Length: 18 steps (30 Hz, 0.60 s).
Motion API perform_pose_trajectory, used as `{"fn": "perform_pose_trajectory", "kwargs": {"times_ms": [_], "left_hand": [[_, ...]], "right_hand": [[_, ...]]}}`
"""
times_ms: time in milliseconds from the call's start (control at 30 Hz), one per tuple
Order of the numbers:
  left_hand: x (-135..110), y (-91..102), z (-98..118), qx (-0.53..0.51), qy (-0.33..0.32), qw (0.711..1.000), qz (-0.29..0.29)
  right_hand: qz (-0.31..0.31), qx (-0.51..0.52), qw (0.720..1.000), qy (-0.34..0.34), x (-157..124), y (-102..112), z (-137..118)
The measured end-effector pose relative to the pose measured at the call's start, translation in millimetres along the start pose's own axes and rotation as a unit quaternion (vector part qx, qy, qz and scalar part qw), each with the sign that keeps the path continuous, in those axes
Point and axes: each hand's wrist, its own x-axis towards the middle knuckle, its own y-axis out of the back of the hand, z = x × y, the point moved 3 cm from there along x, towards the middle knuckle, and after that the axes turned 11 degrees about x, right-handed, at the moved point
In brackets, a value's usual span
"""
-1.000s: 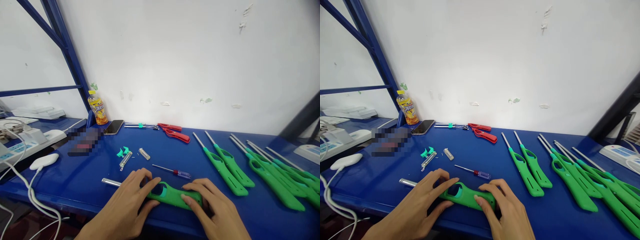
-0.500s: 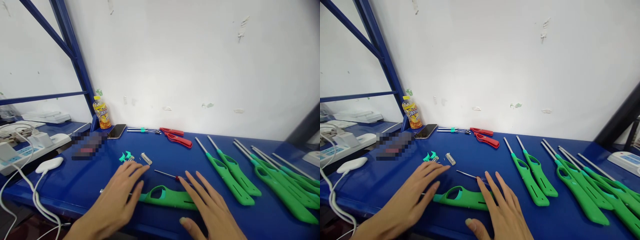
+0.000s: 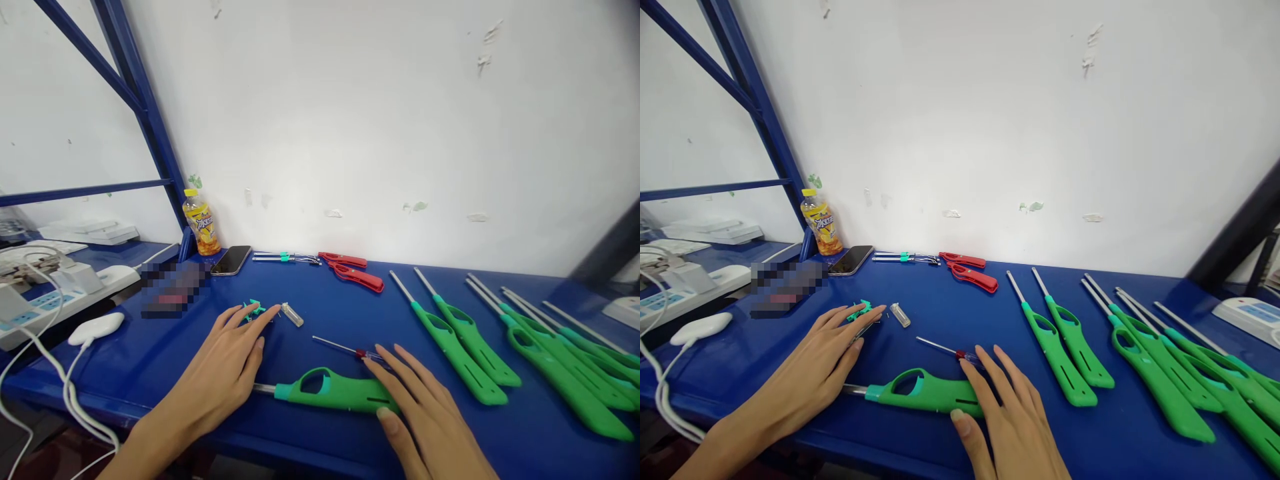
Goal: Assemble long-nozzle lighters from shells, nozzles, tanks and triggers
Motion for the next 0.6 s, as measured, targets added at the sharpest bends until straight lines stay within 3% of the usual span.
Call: {"fn": "perform_pose_trajectory", "kwargs": {"times_ms": [367,600], "left_hand": [[4,4.5,6,0.025,-0.036,0.999,0.005],[0,10.1,11,0.000,-0.052,0.999,-0.005]], "right_hand": [[0.026,0.010,1.000,-0.014,-3,-3,7],[0.097,0.070,0.988,-0.098,-1,7,6]]}}
